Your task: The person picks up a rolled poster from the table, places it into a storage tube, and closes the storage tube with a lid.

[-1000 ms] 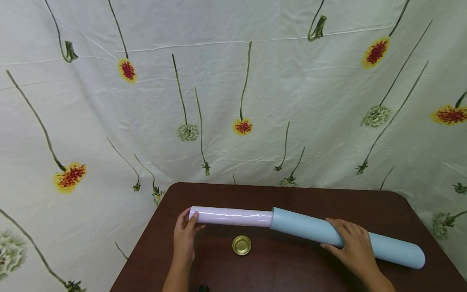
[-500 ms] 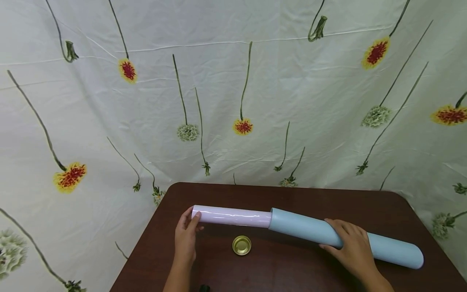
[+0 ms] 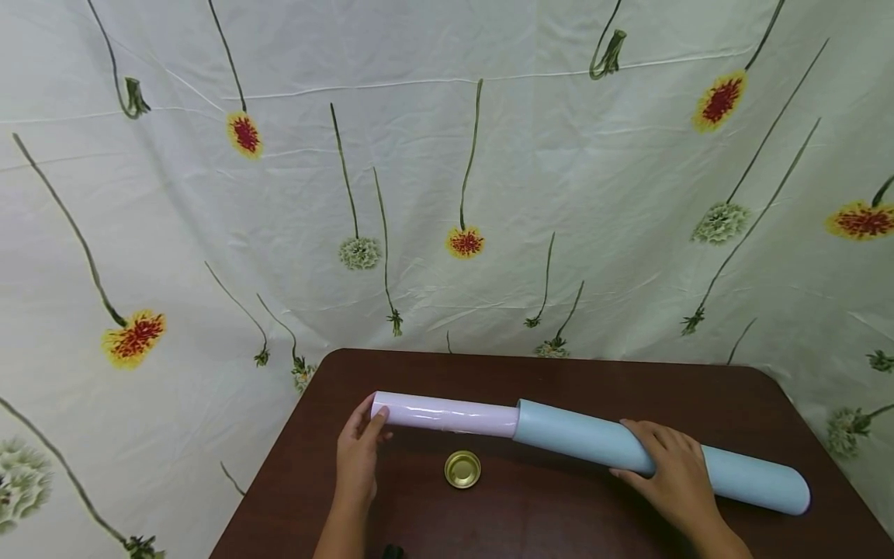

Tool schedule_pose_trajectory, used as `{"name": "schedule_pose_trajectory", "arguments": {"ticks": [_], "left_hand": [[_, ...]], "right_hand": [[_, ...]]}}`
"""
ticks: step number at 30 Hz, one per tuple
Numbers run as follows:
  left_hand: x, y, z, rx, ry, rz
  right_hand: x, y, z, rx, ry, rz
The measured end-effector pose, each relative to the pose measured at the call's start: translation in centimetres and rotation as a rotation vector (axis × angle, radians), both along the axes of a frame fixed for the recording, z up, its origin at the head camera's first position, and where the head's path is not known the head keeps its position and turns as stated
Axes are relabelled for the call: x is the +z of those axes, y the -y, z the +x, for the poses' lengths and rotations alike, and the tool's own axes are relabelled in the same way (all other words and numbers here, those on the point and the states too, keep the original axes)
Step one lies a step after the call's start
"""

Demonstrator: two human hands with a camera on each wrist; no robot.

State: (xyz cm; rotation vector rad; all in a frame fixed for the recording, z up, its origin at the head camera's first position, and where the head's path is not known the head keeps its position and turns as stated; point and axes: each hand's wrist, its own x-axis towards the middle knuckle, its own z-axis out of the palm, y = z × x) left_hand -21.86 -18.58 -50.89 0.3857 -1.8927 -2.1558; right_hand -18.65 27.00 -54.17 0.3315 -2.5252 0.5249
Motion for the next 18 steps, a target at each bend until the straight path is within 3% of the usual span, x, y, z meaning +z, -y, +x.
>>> {"name": "schedule_pose_trajectory", "arguments": {"ticks": [10,18], "left_hand": [[-0.03,-0.14,0.04,-0.014,0.017,-0.023],[-0.29,-0.27,0.10,-0.021,-0.009,0.010]], "right_hand": [[-0.14,0.03,-0.04,-0.002,0.002,0.002],[-0.11,0.36,0.02,0.001,0.015,-0.003]]}}
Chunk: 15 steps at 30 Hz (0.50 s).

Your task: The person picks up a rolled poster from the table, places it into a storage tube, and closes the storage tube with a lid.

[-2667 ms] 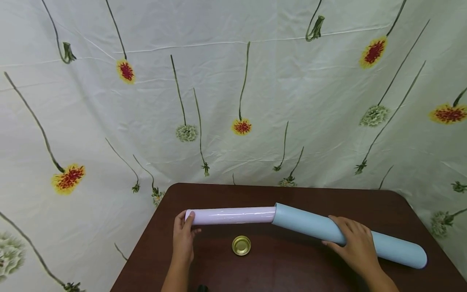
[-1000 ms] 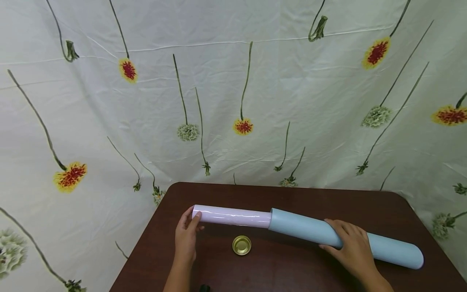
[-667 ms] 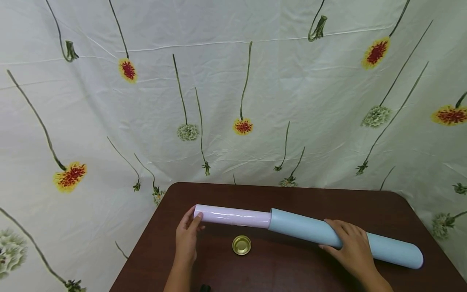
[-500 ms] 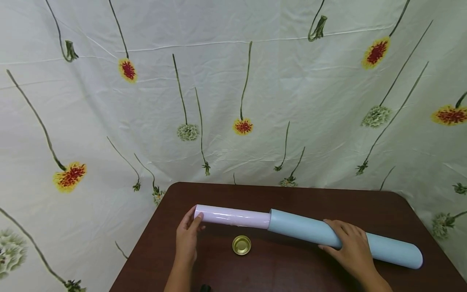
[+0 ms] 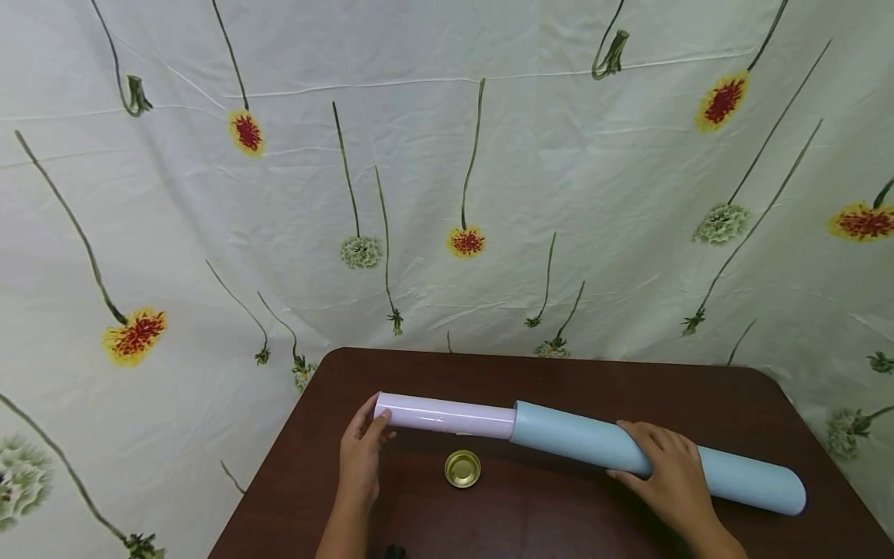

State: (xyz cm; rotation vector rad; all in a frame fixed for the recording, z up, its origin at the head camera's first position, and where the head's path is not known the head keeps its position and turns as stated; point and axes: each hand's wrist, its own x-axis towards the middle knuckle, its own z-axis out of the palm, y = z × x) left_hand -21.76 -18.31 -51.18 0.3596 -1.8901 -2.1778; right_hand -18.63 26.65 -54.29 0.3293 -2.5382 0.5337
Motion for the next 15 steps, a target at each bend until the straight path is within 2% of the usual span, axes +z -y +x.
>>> {"name": "schedule_pose_trajectory", "arguments": {"ticks": [15], "left_hand": [[-0.19,-0.45,-0.12,-0.010,-0.003,0.026]], "right_hand": [[-0.08,0.53,0.01,0.002,-0.003,0.000]]}}
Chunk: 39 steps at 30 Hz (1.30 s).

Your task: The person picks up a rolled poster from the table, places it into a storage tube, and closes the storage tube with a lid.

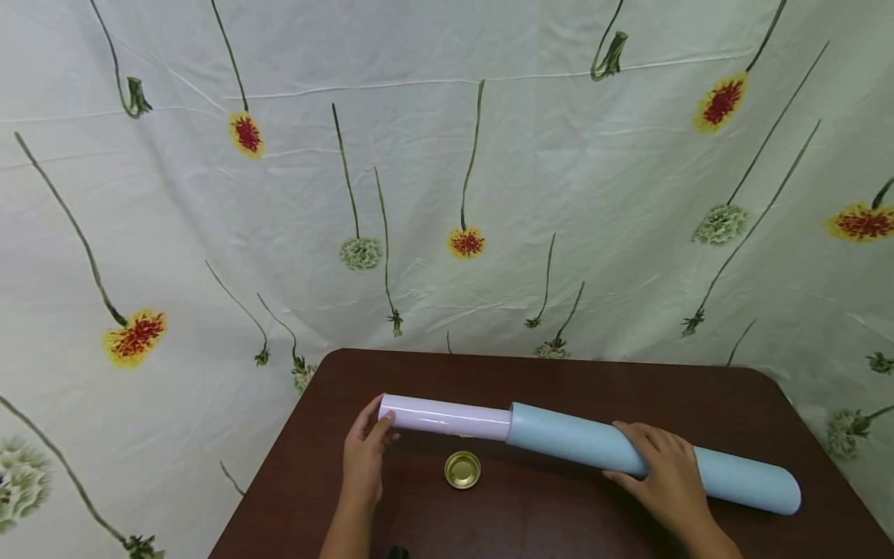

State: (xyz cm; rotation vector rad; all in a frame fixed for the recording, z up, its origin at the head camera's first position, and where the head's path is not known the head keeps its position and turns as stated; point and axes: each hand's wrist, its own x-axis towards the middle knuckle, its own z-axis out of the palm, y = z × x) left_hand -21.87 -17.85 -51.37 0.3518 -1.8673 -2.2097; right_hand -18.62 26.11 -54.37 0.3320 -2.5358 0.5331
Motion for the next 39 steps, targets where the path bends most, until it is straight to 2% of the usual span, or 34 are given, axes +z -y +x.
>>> {"name": "schedule_pose_trajectory", "arguments": {"ticks": [19,39], "left_hand": [[0.4,-0.8,0.2,-0.032,-0.019,0.018],[0.1,-1.6,0.0,-0.053,-0.016,0.021]], "right_hand": [[0.0,0.5,0.1,0.003,-0.010,-0.001],[-0.1,0.7,0.2,0.014,-0.012,-0.005]]}}
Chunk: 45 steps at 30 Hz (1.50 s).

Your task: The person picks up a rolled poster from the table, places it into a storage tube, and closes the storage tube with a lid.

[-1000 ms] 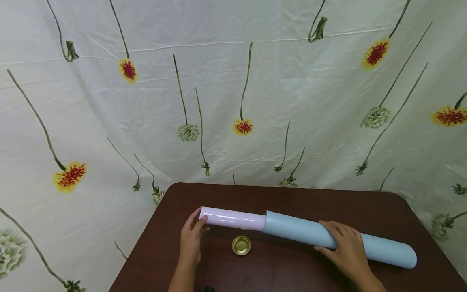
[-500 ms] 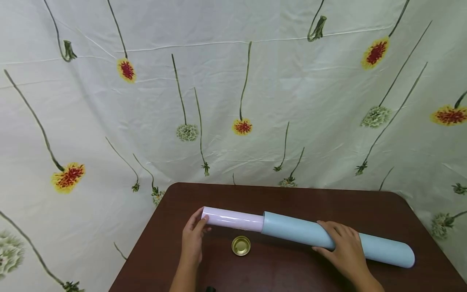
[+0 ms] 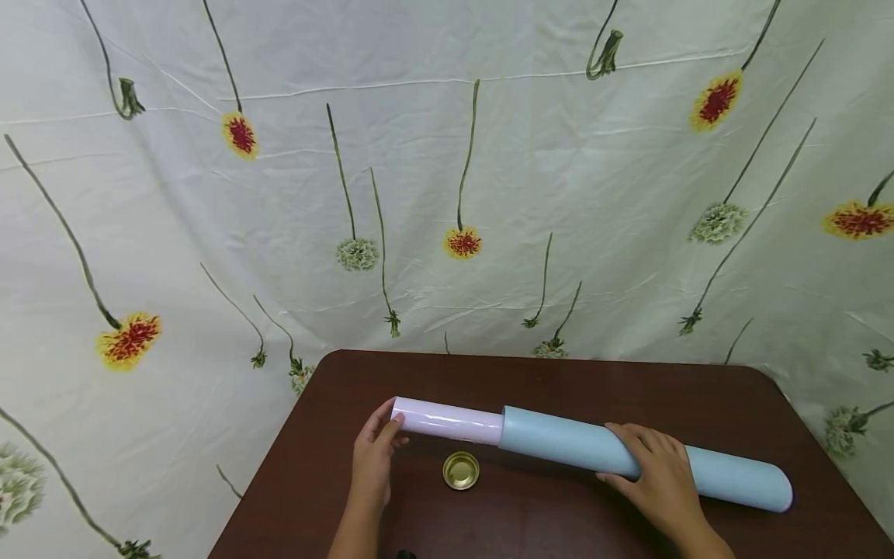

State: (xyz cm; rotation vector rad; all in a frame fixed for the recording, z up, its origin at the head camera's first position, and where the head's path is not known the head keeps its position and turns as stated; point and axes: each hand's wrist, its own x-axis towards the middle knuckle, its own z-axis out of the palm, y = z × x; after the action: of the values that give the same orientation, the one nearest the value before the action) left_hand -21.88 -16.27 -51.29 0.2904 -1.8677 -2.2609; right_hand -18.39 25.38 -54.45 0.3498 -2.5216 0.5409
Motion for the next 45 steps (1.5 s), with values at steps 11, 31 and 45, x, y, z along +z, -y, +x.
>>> {"name": "schedule_pose_trajectory", "arguments": {"ticks": [11,31,45], "left_hand": [[-0.4,-0.5,0.0,-0.035,-0.020,-0.025],[-0.1,-1.2,-0.2,-0.051,-0.024,-0.042],[0.1,-1.6,-0.5,-0.054,-0.029,-0.033]], "right_hand": [[0.1,0.3,0.0,-0.002,-0.002,-0.001],[-0.1,0.6,-0.1,-0.005,-0.010,-0.008],[0.0,1.0,-0.2,0.005,-0.026,-0.025]]}}
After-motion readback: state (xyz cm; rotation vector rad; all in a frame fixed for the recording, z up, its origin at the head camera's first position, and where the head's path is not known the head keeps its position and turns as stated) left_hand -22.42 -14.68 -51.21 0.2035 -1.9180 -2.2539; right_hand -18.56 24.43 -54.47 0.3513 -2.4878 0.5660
